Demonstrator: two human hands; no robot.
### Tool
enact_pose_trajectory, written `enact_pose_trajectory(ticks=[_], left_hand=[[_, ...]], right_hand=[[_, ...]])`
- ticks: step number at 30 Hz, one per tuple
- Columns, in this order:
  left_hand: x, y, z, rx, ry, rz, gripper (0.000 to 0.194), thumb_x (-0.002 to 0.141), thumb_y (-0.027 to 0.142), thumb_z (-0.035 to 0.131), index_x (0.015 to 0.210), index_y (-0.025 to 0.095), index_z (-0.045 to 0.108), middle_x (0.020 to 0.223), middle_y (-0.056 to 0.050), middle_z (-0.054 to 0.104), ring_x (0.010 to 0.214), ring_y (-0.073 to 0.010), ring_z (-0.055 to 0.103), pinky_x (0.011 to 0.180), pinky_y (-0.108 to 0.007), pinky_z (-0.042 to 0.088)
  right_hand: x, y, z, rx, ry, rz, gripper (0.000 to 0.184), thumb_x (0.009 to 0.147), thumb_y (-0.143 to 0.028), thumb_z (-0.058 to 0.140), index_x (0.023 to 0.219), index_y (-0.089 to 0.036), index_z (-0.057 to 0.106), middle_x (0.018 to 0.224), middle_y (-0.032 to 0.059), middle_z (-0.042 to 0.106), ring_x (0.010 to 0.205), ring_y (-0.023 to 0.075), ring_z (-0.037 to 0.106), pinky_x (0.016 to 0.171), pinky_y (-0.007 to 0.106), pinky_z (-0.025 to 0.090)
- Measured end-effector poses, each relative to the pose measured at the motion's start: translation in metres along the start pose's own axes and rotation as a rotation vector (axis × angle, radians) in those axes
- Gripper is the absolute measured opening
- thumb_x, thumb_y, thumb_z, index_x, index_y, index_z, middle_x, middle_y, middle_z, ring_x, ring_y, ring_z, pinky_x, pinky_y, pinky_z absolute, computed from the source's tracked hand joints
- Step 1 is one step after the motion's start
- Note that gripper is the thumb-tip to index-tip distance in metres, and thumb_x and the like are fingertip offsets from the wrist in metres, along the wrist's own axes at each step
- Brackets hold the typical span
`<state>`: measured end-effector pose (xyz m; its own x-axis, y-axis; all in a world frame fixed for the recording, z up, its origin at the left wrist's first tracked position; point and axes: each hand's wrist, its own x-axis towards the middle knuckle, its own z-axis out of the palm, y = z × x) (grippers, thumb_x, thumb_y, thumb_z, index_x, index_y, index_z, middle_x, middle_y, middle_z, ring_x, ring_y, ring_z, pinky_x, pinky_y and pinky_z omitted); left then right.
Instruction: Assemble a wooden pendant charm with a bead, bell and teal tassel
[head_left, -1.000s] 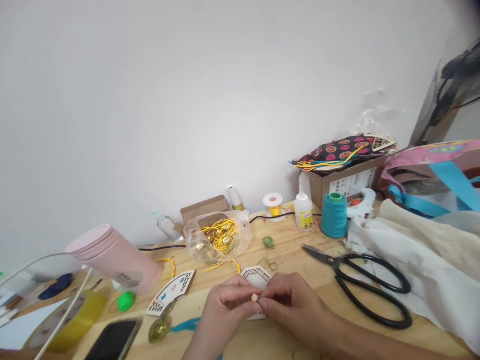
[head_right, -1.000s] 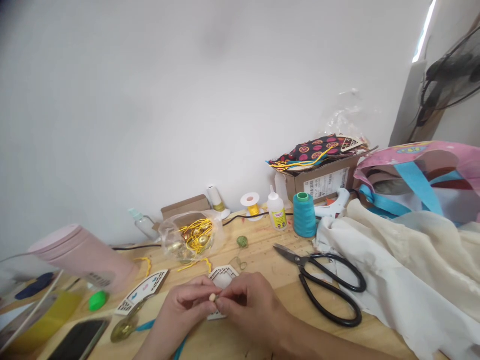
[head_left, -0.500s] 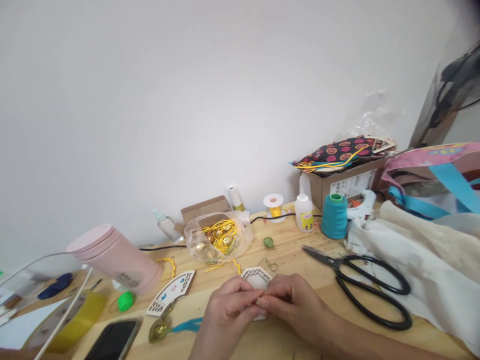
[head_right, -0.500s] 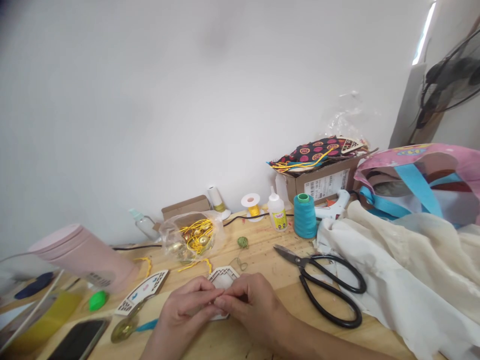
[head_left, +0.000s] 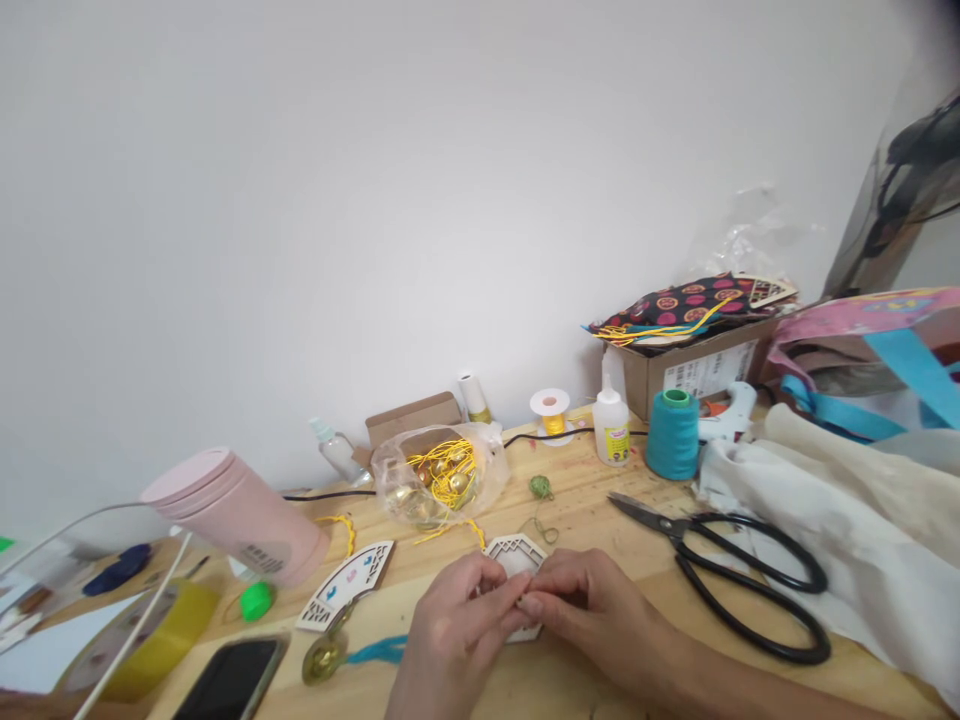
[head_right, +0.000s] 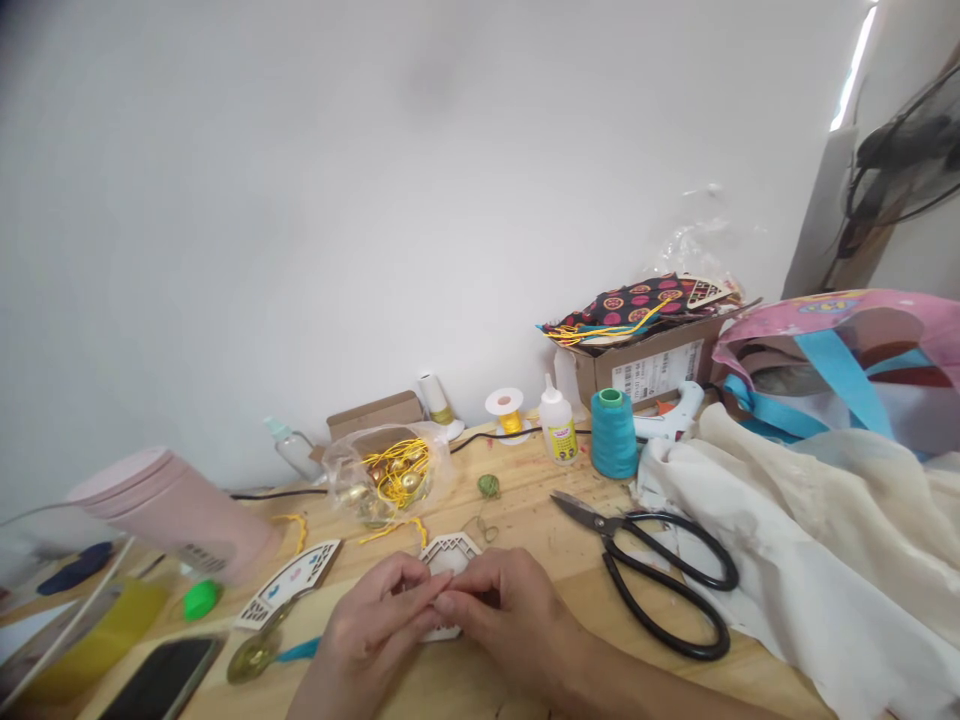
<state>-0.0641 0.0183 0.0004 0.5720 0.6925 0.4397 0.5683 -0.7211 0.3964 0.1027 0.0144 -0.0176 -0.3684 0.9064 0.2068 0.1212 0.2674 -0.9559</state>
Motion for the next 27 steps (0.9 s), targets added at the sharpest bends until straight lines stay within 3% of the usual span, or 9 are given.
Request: enact_pose_trajectory(ticks=[5,8,13,22,27], left_hand=[[-0.002,0.0,0.002,-0.144,-0.009,-0.143,0.018,0.078,0.018,0.051,0.089,0.019,0.064,0.071,-0.003,0.052,0.065,-0.0125,0.054,0.055,-0.02,0.045],[-0.002,-0.001,0.003,-0.193,0.008,-0.148,0.019,0.077,0.018,0.052,0.091,0.021,0.064,0.072,-0.002,0.052,0.066,-0.0125,0.054,0.057,-0.02,0.044],[0.001,0.002,0.001,-0.196,-0.005,-0.235,0.013,0.074,0.021,0.055,0.079,0.021,0.067,0.067,-0.001,0.05,0.063,-0.0122,0.052,0.055,-0.02,0.043],[0.0,0.0,0.004,-0.317,0.012,-0.221,0.018,0.072,0.022,0.058,0.087,0.025,0.068,0.07,-0.001,0.05,0.065,-0.0134,0.053,0.057,-0.022,0.044],[0.002,0.005,0.003,-0.29,-0.019,-0.278,0.015,0.072,0.024,0.058,0.079,0.022,0.07,0.067,-0.001,0.048,0.063,-0.0133,0.052,0.056,-0.021,0.043]], right_hand=[[0.0,-0.007,-0.002,0.036,-0.01,0.014,0.024,0.076,-0.029,0.05,0.073,-0.016,0.07,0.069,0.0024,0.064,0.067,0.0148,0.055,0.062,0.023,0.041],[-0.001,-0.005,-0.001,0.113,0.009,0.059,0.019,0.072,-0.026,0.054,0.076,-0.015,0.069,0.072,0.0038,0.065,0.07,0.0168,0.056,0.063,0.026,0.042],[-0.001,0.004,0.003,0.346,0.092,0.157,0.033,0.067,-0.023,0.058,0.098,-0.012,0.059,0.069,0.0036,0.064,0.065,0.0159,0.058,0.062,0.028,0.045],[0.001,0.004,0.001,0.457,0.07,0.168,0.036,0.064,-0.022,0.063,0.099,-0.015,0.056,0.073,0.0043,0.07,0.068,0.0172,0.062,0.066,0.029,0.047],[-0.001,0.005,0.003,0.418,0.08,0.203,0.039,0.066,-0.026,0.062,0.101,-0.011,0.056,0.072,0.0061,0.069,0.067,0.0185,0.063,0.063,0.029,0.047]])
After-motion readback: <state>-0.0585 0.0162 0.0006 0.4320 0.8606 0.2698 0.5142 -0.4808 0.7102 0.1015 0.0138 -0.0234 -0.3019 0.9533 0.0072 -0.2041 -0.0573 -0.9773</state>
